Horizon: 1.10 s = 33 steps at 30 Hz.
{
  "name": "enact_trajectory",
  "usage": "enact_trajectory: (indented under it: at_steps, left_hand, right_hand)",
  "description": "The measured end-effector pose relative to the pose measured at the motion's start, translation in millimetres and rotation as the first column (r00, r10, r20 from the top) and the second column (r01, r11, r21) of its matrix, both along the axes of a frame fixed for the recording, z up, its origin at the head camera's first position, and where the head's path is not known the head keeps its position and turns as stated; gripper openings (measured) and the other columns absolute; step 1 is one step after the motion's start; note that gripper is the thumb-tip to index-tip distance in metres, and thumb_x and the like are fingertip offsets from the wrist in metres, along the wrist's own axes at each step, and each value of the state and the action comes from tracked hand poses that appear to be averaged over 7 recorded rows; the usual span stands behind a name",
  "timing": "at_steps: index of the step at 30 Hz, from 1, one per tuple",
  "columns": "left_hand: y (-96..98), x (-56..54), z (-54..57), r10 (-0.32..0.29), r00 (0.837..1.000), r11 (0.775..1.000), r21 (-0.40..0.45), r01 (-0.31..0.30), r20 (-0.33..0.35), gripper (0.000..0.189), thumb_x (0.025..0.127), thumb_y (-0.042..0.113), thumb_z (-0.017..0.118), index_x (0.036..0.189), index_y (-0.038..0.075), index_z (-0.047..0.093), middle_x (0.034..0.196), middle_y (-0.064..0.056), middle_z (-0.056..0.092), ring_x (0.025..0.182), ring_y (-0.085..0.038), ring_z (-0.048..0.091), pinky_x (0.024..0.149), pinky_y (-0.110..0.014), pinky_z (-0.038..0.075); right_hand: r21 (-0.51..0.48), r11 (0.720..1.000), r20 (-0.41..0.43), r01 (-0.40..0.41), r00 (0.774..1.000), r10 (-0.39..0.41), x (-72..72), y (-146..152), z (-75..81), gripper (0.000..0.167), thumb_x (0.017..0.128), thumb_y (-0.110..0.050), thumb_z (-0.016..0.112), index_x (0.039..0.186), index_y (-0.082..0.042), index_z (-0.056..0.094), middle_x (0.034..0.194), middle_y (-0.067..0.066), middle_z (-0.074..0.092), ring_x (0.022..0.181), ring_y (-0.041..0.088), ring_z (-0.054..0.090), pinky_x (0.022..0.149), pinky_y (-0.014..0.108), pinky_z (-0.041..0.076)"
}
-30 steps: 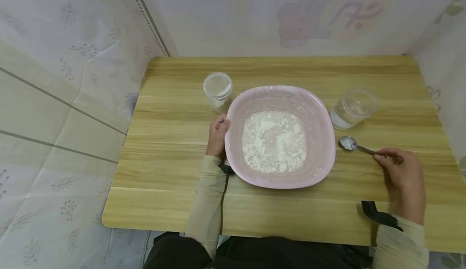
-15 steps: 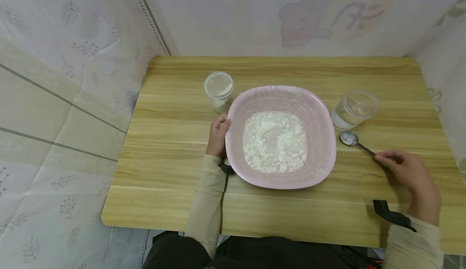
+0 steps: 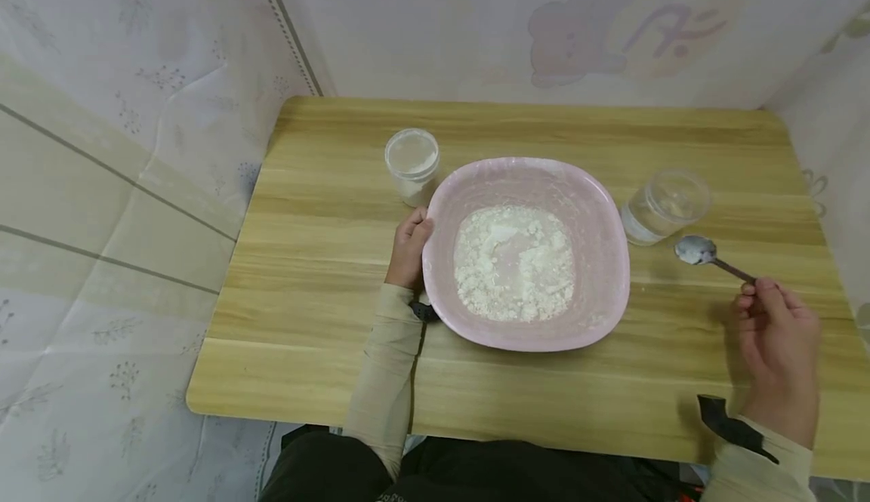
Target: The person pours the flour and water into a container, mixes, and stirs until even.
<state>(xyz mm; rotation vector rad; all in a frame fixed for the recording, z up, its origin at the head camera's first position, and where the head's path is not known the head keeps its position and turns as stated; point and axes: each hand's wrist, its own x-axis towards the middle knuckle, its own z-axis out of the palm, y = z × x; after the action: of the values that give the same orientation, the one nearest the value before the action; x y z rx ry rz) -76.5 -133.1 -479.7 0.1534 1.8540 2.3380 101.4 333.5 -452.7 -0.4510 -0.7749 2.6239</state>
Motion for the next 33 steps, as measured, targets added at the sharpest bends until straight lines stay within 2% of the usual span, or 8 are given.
enact_trajectory:
  at_steps: [10, 15, 17, 19, 23, 25, 29, 33]
  left_hand:
    - [5.1, -5.0, -4.1, -0.012, 1.000, 0.999, 0.042, 0.013, -0.021, 0.022, 0.099, 0.021, 0.050, 0.080, 0.012, 0.050, 0.063, 0.007, 0.047, 0.049, -0.007, 0.047, 0.044, -0.020, 0.039]
    - [8.0, -5.7, -5.4, -0.035, 0.999, 0.999, 0.038, 0.036, -0.016, 0.022, 0.101, 0.019, 0.050, 0.080, 0.013, 0.050, 0.064, 0.008, 0.047, 0.051, -0.005, 0.047, 0.046, -0.020, 0.039]
    - [6.6, -4.5, -4.8, -0.018, 1.000, 0.999, 0.038, 0.018, -0.007, 0.022, 0.100, 0.018, 0.050, 0.079, 0.013, 0.050, 0.063, 0.007, 0.047, 0.050, -0.005, 0.047, 0.045, -0.019, 0.039]
    - [4.8, -3.5, -4.1, 0.000, 1.000, 0.999, 0.039, 0.000, -0.003, 0.022, 0.100, 0.018, 0.050, 0.079, 0.012, 0.050, 0.063, 0.007, 0.046, 0.050, -0.005, 0.047, 0.045, -0.019, 0.038]
    - [2.2, -3.4, -2.4, -0.011, 1.000, 0.999, 0.031, 0.012, -0.023, 0.021, 0.100, 0.017, 0.049, 0.079, 0.012, 0.049, 0.065, 0.007, 0.046, 0.051, -0.005, 0.047, 0.045, -0.019, 0.038]
    - [1.7, -4.1, -2.1, -0.035, 0.999, 0.999, 0.019, 0.036, -0.036, 0.021, 0.101, 0.018, 0.049, 0.080, 0.013, 0.049, 0.066, 0.007, 0.046, 0.051, -0.005, 0.048, 0.046, -0.019, 0.039]
    - [0.7, -3.3, -3.0, -0.048, 0.998, 0.999, -0.003, 0.048, -0.038, 0.022, 0.100, 0.021, 0.050, 0.079, 0.015, 0.047, 0.065, 0.008, 0.046, 0.051, -0.006, 0.049, 0.045, -0.020, 0.040]
    - [-1.9, -1.4, -2.8, -0.015, 0.999, 1.000, -0.006, 0.015, -0.037, 0.022, 0.099, 0.021, 0.050, 0.078, 0.016, 0.047, 0.065, 0.008, 0.046, 0.051, -0.006, 0.048, 0.045, -0.020, 0.039]
  right_hand:
    - [-0.541, 0.795, -0.283, -0.275, 0.949, 0.136, -32.0, -39.4, 33.3, 0.039, 0.113, -0.013, 0.037, 0.103, 0.017, 0.057, 0.084, 0.026, 0.057, 0.059, 0.032, 0.047, 0.058, 0.030, 0.029]
    - [-0.167, 0.936, -0.219, -0.310, 0.937, 0.271, -48.9, -62.6, 60.3, 0.041, 0.113, -0.006, 0.032, 0.101, 0.019, 0.062, 0.081, 0.023, 0.064, 0.057, 0.025, 0.051, 0.053, 0.028, 0.037]
    - [0.148, 0.928, -0.086, -0.343, 0.930, 0.357, -63.2, -71.1, 73.4, 0.034, 0.110, 0.000, 0.039, 0.103, 0.017, 0.067, 0.084, 0.020, 0.071, 0.062, 0.023, 0.060, 0.056, 0.026, 0.049]
    - [0.486, 0.774, 0.140, -0.405, 0.911, 0.389, -80.3, -78.9, 86.0, 0.027, 0.107, -0.002, 0.049, 0.106, 0.013, 0.071, 0.085, 0.014, 0.074, 0.067, 0.019, 0.067, 0.061, 0.023, 0.056]
    - [0.770, 0.192, 0.552, -0.608, 0.786, 0.278, -115.5, -92.6, 103.3, 0.032, 0.104, -0.025, 0.062, 0.117, 0.003, 0.071, 0.087, 0.002, 0.076, 0.074, 0.010, 0.072, 0.068, 0.022, 0.061]
    - [0.756, -0.037, 0.645, -0.654, 0.735, 0.210, -130.7, -99.2, 107.1, 0.040, 0.105, -0.034, 0.061, 0.119, 0.003, 0.069, 0.084, -0.001, 0.076, 0.073, 0.009, 0.072, 0.068, 0.022, 0.060]
    - [0.686, -0.293, 0.722, -0.666, 0.671, 0.167, -156.3, -113.9, 109.7, 0.040, 0.107, -0.037, 0.056, 0.116, -0.001, 0.070, 0.084, -0.001, 0.076, 0.075, 0.014, 0.074, 0.071, 0.023, 0.059]
    - [0.653, -0.434, 0.735, -0.620, 0.657, 0.166, -180.6, -134.7, 112.1, 0.036, 0.108, -0.034, 0.053, 0.114, -0.003, 0.072, 0.089, 0.005, 0.077, 0.081, 0.021, 0.076, 0.082, 0.038, 0.060]
